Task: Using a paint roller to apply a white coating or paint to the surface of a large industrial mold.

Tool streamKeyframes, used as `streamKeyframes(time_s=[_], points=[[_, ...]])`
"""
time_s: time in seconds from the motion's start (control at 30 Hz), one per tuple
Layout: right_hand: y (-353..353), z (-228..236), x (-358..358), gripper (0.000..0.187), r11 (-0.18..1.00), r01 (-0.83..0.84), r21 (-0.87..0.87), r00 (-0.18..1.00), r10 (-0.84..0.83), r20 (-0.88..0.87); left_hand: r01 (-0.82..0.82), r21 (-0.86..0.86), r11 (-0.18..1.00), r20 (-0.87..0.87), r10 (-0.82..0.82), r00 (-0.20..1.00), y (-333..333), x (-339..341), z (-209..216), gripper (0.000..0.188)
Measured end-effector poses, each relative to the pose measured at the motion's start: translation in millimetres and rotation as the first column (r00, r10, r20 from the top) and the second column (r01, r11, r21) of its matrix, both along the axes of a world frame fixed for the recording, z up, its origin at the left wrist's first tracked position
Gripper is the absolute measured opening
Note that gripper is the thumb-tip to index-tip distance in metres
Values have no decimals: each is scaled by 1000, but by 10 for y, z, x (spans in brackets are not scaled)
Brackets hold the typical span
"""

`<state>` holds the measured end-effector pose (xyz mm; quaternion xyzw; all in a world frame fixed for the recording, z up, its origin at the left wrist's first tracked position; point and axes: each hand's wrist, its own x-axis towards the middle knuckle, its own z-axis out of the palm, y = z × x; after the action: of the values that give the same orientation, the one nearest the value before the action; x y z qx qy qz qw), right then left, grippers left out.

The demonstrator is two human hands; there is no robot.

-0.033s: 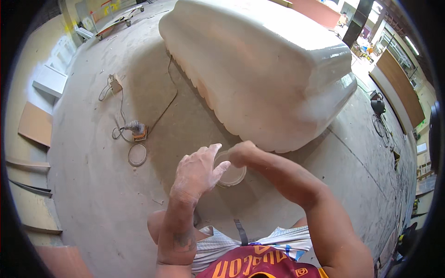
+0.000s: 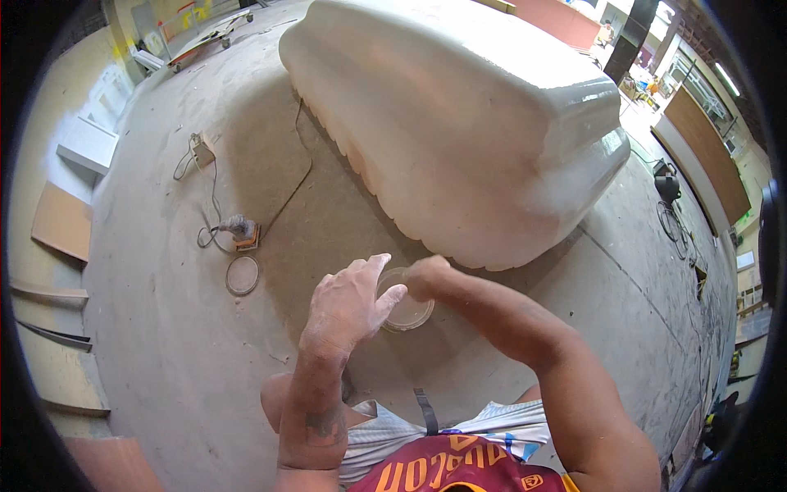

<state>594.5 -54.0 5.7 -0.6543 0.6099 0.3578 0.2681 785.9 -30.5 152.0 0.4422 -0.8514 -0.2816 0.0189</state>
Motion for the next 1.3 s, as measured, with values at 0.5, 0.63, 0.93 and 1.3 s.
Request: streamKeyframes(time_s=[0.5, 0.63, 0.93, 1.3], points=[[147, 35, 103, 39, 999, -20, 34, 1000, 21, -12, -1, -72, 997, -133, -9, 991, -28, 12, -197, 59], [94, 326, -257, 26, 997, -73, -39, 992, 76, 99, 12, -35, 999, -106, -16, 994, -56, -12, -175, 59], [1085, 607, -1200, 30, 819, 572, -44, 671, -437, 599, -47, -77, 996, -104, 39, 994, -78, 127, -261, 61], [2939, -946, -1039, 31, 266, 740, 618, -403, -561, 723, -18, 5, 1000, -74, 18, 997, -190, -10, -236, 58]])
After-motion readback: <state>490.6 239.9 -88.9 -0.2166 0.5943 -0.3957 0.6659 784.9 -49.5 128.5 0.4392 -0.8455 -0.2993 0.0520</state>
